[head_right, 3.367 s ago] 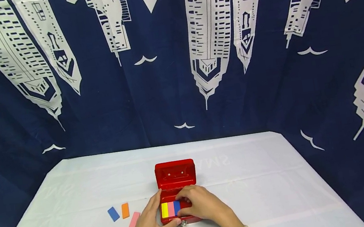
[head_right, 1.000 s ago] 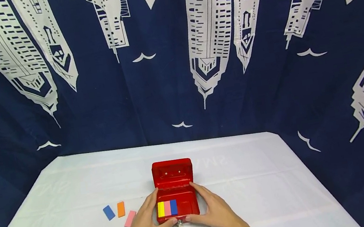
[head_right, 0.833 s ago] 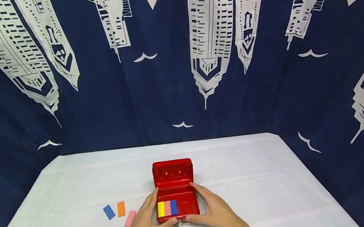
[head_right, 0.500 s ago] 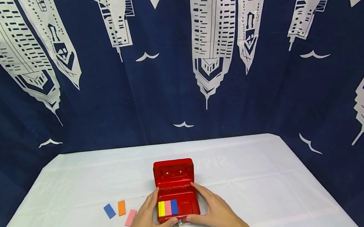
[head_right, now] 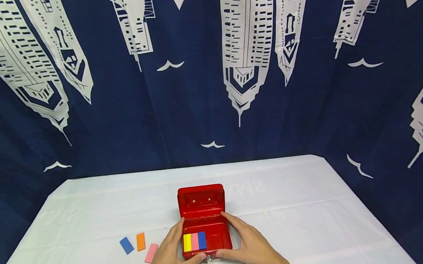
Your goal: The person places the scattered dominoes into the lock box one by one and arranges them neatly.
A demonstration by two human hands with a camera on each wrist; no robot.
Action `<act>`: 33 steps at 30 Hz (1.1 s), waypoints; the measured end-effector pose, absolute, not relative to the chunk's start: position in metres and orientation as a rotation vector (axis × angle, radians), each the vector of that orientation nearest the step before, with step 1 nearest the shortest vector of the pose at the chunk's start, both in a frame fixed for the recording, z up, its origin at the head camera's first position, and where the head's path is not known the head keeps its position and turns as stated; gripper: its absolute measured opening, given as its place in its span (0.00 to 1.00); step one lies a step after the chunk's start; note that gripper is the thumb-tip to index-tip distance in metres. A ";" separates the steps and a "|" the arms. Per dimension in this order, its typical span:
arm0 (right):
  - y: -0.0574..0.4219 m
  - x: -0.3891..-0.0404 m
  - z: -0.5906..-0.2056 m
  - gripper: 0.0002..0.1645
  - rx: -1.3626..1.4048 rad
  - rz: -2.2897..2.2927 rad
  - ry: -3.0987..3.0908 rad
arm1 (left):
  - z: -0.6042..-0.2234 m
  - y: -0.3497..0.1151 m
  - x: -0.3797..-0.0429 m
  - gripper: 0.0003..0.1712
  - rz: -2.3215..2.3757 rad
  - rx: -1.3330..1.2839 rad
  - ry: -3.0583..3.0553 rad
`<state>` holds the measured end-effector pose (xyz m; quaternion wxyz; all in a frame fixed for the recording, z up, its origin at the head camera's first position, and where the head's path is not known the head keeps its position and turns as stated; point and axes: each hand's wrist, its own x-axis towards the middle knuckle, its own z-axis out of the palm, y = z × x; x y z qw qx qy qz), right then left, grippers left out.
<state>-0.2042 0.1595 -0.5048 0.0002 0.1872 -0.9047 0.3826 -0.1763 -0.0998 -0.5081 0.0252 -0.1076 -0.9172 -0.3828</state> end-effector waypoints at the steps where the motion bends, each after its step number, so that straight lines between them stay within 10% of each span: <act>1: 0.160 -0.204 -0.505 0.59 0.594 1.207 -2.837 | -0.508 -0.100 -0.176 0.68 -1.185 -0.336 -2.832; 33: 0.160 -0.203 -0.506 0.59 0.610 1.206 -2.823 | -0.509 -0.100 -0.175 0.67 -1.213 -0.336 -2.816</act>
